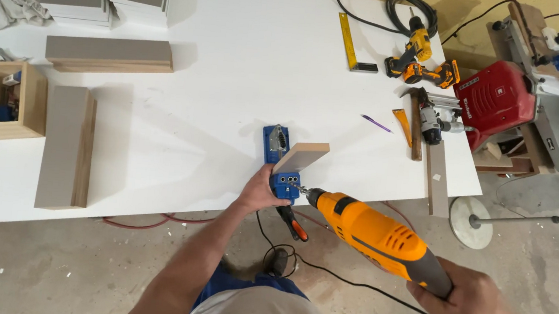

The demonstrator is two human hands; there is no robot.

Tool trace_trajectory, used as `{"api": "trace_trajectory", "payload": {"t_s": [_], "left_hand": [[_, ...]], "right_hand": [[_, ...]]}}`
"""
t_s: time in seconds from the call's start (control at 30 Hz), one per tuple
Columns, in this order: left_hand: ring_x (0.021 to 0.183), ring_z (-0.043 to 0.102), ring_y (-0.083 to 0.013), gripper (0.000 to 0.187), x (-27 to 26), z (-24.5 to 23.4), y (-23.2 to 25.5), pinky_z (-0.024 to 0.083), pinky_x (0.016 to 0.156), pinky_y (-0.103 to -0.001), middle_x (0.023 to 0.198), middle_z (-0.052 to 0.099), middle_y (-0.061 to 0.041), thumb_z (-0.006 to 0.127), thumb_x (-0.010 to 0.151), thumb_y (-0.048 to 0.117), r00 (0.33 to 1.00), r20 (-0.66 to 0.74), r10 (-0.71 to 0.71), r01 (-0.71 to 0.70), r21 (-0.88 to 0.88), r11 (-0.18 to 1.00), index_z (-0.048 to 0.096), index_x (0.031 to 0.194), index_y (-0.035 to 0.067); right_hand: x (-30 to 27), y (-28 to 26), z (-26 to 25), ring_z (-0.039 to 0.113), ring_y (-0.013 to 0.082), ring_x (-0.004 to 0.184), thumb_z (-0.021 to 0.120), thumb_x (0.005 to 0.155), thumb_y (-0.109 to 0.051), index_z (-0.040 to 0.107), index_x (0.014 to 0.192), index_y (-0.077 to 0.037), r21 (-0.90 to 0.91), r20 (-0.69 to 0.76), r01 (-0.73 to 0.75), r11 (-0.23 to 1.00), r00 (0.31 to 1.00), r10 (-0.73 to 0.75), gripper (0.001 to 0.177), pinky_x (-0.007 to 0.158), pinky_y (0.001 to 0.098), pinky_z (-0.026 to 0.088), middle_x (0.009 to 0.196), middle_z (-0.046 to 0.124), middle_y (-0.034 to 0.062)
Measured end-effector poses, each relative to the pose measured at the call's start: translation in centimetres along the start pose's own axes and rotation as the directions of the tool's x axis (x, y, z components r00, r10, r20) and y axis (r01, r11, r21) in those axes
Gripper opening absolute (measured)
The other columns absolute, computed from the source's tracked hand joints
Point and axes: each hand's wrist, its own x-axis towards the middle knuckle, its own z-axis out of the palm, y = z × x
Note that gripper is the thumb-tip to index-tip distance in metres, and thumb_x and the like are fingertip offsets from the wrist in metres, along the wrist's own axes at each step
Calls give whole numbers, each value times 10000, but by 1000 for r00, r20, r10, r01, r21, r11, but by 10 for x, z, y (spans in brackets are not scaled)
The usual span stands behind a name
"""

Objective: Drilling pocket holes in wooden boards using a pocket hole jig and a power drill.

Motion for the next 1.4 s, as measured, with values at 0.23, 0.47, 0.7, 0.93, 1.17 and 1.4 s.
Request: {"api": "trace_trajectory", "payload": {"t_s": [0.23, 0.47, 0.7, 0.93, 1.17, 1.4], "left_hand": [[1276, 561, -236, 1063, 0, 0, -2, 532, 1048, -412, 1378, 543, -75, 953, 587, 397, 1000, 2, -4, 4, 0, 1000, 395, 1447, 118], [1234, 572, -234, 1084, 9, 9, -19, 505, 1035, -397, 1341, 557, -75, 952, 563, 439, 997, -25, 67, -67, 9, 998, 401, 1441, 122], [1262, 563, -234, 1077, 9, 9, -19, 512, 1047, -403, 1368, 557, -74, 965, 554, 419, 996, -34, 82, -82, -13, 997, 411, 1426, 115], [1247, 567, -251, 1086, 5, 4, -14, 504, 1055, -414, 1359, 550, -98, 953, 574, 441, 998, -13, 67, -67, -1, 998, 389, 1443, 113], [1243, 540, -254, 1060, 10, 2, -16, 495, 1037, -409, 1345, 541, -111, 924, 627, 451, 988, 23, 155, -156, 23, 988, 370, 1463, 104], [1168, 611, -254, 1007, 8, -3, -7, 570, 950, -399, 1299, 589, -110, 908, 637, 441, 992, 50, 114, -116, 31, 993, 385, 1429, 106]], "right_hand": [[2, -40, -14, 412, 177, 621, 814, 849, -289, 746, 800, -114, 22, 64, 53, 998, 996, -54, 195, 580, 314, 372, 630, 527, 31], [6, -57, -18, 446, 179, 582, 799, 851, -303, 809, 967, -171, -12, 78, 64, 998, 995, -63, 176, 578, 300, 401, 622, 575, 44], [13, -65, -17, 406, 193, 569, 792, 877, -313, 663, 794, -113, -29, 94, 102, 994, 991, -99, 252, 550, 328, 364, 621, 531, 55], [19, -70, -19, 461, 188, 570, 785, 868, -318, 601, 750, -112, -83, 80, 244, 966, 968, -238, 300, 570, 330, 398, 638, 551, 40], [21, -87, -27, 502, 190, 596, 774, 865, -375, 629, 790, -131, -172, 102, 193, 966, 979, -177, 293, 605, 326, 426, 626, 606, 42], [11, -115, -33, 517, 184, 631, 717, 896, -379, 590, 782, -124, -190, 180, 71, 979, 983, -36, 307, 621, 318, 421, 697, 622, 39]]}}
